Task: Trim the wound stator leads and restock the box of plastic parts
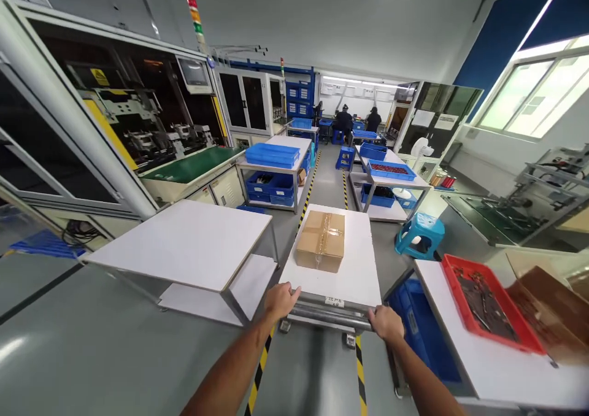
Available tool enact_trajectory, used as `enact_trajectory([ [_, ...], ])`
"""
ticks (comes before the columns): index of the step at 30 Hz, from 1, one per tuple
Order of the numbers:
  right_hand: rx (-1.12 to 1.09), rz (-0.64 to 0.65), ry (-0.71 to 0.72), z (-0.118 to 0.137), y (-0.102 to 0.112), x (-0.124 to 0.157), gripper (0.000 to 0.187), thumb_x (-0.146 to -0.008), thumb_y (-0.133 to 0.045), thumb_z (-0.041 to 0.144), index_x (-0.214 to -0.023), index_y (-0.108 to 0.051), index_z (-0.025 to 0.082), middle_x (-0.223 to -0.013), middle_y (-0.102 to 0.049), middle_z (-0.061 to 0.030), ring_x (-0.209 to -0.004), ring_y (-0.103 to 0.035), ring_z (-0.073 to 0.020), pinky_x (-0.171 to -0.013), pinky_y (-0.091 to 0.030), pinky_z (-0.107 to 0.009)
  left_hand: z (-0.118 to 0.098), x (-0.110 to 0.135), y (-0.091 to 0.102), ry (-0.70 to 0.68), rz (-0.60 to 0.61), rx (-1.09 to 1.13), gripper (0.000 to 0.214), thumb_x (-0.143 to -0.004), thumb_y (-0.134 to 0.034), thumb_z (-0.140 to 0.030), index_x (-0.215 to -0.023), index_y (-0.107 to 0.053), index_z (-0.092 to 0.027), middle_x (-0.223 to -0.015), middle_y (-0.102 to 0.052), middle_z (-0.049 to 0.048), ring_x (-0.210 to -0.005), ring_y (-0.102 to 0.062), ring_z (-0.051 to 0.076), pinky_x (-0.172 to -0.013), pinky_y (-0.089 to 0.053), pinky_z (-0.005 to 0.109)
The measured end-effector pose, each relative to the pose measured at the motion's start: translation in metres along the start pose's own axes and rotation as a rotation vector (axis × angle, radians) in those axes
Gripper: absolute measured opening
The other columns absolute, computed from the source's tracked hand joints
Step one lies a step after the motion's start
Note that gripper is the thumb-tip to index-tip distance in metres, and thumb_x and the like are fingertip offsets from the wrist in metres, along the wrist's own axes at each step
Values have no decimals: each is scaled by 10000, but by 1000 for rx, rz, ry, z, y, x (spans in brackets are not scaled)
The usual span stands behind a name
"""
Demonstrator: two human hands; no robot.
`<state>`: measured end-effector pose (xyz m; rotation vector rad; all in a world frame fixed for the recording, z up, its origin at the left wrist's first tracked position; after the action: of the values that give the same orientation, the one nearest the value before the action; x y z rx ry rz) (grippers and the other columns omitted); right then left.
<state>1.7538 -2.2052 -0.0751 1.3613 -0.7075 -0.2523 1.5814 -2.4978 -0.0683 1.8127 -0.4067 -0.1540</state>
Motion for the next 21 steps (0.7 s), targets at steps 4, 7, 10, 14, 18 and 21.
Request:
enact_trajectory([
  [4, 31, 34, -9, -1, 33, -109, 411, -1026, -531, 517, -1073, -691, 142, -1096, -715, -86, -1052, -678, -214, -986, -537, -460, -26, -106, -2, -11, 8, 41, 436, -987, -427, -508, -846, -671, -176, -933, -758, 101, -940, -708, 250, -744, -407, 321],
  [7, 48, 44, -23, 4, 62, -187, 407, -1024, -534, 517, -1076, -690, 145, -1103, -713, -85, -1060, -673, -215, -997, -530, -464, -45, -185, 0, -33, 3, 63, 459, -973, -438, -545, -882, -686, -169, -964, -759, 119, -967, -707, 266, -772, -425, 335],
  [10, 61, 57, -32, 17, 95, -260, 407, -1027, -530, 514, -1060, -691, 142, -1088, -716, -83, -1051, -677, -214, -991, -532, -461, -62, -261, 9, -40, 10, 79, 473, -970, -444, -542, -925, -709, -153, -993, -764, 142, -980, -714, 282, -790, -445, 348],
  [14, 60, 72, -43, 35, 138, -358, 406, -1031, -524, 510, -1037, -692, 141, -1068, -718, -80, -1035, -680, -209, -979, -539, -454, -84, -363, 24, -39, 46, 73, 481, -989, -416, -488, -976, -731, -125, -1001, -767, 169, -995, -723, 303, -807, -470, 366],
  [18, 37, 76, -61, 47, 173, -460, 390, -1028, -531, 505, -1042, -691, 149, -1094, -711, -83, -1051, -671, -210, -989, -532, -454, -104, -465, 35, -46, 86, 40, 510, -998, -385, -472, -1033, -730, -98, -1018, -758, 205, -1016, -722, 326, -823, -486, 389],
  [21, 22, 77, -71, 51, 195, -539, 384, -1022, -544, 503, -1039, -689, 149, -1103, -707, -83, -1074, -662, -216, -1001, -523, -461, -118, -544, 41, -55, 99, 30, 514, -997, -376, -473, -1043, -726, -100, -1002, -756, 200, -1010, -723, 326, -820, -491, 392],
])
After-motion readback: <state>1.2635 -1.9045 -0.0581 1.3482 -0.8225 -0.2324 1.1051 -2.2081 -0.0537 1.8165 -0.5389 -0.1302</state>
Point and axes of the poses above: each hand's wrist, its own x-axis away from the middle knuckle, its own y-axis out of the back of the hand, z = x × y, the point moved 4 cm from there along -x, towards the middle knuckle
